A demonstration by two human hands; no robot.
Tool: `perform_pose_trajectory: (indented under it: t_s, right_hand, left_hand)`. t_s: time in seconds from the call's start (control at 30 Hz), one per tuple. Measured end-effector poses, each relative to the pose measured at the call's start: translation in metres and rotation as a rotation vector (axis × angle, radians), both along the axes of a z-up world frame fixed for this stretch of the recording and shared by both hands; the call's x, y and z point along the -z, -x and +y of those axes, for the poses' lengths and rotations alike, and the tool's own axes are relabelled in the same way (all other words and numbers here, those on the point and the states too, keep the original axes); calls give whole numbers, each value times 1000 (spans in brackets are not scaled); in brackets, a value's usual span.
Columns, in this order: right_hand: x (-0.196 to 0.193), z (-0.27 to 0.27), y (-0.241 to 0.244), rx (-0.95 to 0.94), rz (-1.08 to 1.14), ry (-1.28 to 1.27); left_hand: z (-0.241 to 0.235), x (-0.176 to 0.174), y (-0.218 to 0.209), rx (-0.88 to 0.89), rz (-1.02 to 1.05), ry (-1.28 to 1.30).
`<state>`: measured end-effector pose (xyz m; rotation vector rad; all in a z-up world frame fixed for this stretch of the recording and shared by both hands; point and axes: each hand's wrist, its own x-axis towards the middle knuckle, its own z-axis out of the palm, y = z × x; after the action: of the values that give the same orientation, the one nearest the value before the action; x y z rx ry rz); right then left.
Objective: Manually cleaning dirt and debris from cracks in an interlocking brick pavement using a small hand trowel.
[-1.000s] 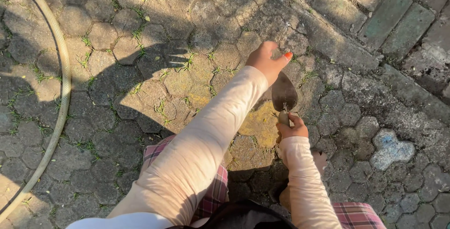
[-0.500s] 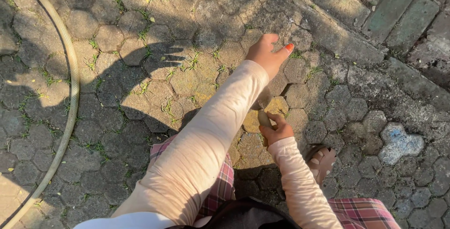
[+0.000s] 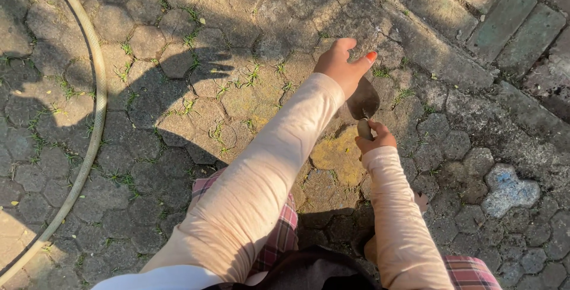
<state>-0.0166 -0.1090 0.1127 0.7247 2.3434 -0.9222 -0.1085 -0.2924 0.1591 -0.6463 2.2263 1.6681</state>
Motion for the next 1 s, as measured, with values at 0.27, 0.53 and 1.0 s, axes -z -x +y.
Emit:
perform_pose_trajectory:
  t_s: [0.27, 0.53, 1.0]
  right_hand:
    - [-16, 10, 28, 10, -54, 13]
    - [-34, 0, 48, -127, -175, -26]
    - [-21, -19, 24, -128, -286, 64]
  left_hand:
    - [-6, -2, 6, -42, 13, 12]
    - [-16, -10, 11, -60, 1, -8]
    - [-15, -8, 13, -77, 41, -21]
